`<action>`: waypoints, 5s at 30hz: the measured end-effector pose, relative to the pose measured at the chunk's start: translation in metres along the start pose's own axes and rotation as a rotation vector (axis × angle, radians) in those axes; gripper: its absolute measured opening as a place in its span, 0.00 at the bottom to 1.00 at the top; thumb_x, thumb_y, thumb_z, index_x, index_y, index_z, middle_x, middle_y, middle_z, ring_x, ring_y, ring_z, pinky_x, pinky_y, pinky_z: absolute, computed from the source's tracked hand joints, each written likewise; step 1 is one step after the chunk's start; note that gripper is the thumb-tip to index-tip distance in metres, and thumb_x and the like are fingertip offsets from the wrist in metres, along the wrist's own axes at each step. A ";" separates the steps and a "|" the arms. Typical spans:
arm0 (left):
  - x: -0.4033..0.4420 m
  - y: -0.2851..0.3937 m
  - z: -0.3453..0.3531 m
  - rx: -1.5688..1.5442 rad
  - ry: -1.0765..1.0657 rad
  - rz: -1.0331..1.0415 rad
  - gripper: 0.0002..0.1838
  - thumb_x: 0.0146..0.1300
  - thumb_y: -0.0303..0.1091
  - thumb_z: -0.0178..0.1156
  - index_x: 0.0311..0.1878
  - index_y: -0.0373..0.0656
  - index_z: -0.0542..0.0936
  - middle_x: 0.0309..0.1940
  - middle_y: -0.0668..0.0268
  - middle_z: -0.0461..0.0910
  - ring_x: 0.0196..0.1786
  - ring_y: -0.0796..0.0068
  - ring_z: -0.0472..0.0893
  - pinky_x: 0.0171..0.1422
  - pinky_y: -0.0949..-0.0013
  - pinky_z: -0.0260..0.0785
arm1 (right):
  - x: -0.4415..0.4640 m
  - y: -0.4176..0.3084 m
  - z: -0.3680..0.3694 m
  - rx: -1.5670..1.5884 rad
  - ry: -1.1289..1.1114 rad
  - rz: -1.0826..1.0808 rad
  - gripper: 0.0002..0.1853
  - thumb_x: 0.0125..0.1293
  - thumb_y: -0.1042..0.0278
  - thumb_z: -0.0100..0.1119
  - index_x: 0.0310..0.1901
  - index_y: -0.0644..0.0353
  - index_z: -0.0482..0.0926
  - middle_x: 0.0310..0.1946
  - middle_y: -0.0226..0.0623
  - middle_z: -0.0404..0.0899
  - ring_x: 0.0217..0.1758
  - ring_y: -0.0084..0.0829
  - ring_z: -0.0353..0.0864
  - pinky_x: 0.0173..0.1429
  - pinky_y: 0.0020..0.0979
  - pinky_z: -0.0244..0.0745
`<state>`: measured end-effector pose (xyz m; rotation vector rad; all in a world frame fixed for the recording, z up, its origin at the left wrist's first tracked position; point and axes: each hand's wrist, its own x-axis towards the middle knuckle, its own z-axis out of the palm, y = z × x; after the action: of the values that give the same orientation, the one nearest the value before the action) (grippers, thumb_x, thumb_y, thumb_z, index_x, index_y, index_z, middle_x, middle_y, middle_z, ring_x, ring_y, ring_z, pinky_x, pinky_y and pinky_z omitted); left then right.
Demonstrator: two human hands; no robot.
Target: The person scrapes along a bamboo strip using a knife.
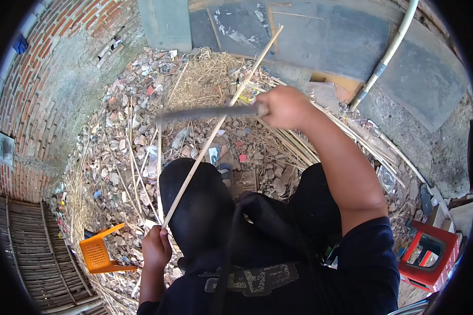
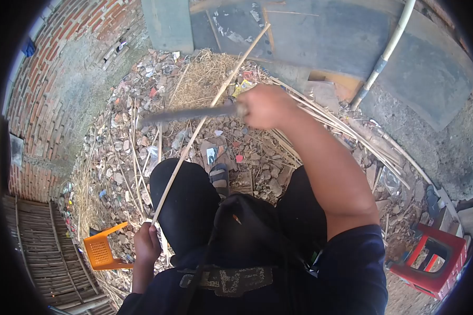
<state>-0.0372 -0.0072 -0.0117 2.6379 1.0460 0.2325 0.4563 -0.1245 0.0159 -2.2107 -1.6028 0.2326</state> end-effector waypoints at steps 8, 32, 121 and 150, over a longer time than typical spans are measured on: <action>0.000 0.002 -0.007 0.051 0.016 0.012 0.12 0.77 0.35 0.51 0.37 0.39 0.76 0.22 0.47 0.77 0.26 0.37 0.79 0.30 0.43 0.68 | 0.009 0.044 0.002 0.054 0.029 0.251 0.11 0.55 0.65 0.66 0.41 0.54 0.86 0.38 0.44 0.88 0.45 0.45 0.87 0.53 0.47 0.80; -0.005 -0.021 -0.036 -0.063 -0.023 0.008 0.15 0.77 0.35 0.49 0.32 0.38 0.74 0.17 0.50 0.72 0.22 0.39 0.75 0.28 0.47 0.64 | 0.003 0.041 -0.001 0.008 0.120 0.097 0.11 0.52 0.67 0.67 0.38 0.56 0.85 0.29 0.46 0.84 0.36 0.49 0.86 0.44 0.46 0.80; 0.011 0.019 0.006 -0.149 -0.009 -0.021 0.18 0.80 0.42 0.50 0.37 0.38 0.75 0.21 0.49 0.76 0.26 0.40 0.79 0.30 0.47 0.68 | -0.007 0.006 -0.012 0.088 0.042 0.067 0.14 0.58 0.64 0.68 0.45 0.59 0.86 0.29 0.46 0.84 0.35 0.47 0.85 0.45 0.45 0.79; 0.007 0.002 -0.015 -0.463 -0.288 -0.156 0.25 0.83 0.45 0.47 0.31 0.37 0.73 0.19 0.64 0.70 0.24 0.73 0.68 0.31 0.63 0.63 | -0.004 0.027 -0.005 0.062 0.029 -0.018 0.08 0.52 0.70 0.67 0.35 0.56 0.84 0.26 0.42 0.83 0.34 0.42 0.86 0.44 0.44 0.79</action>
<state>-0.0347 -0.0008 0.0034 2.0917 0.9582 0.0476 0.4802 -0.1362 0.0089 -2.1421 -1.5783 0.2404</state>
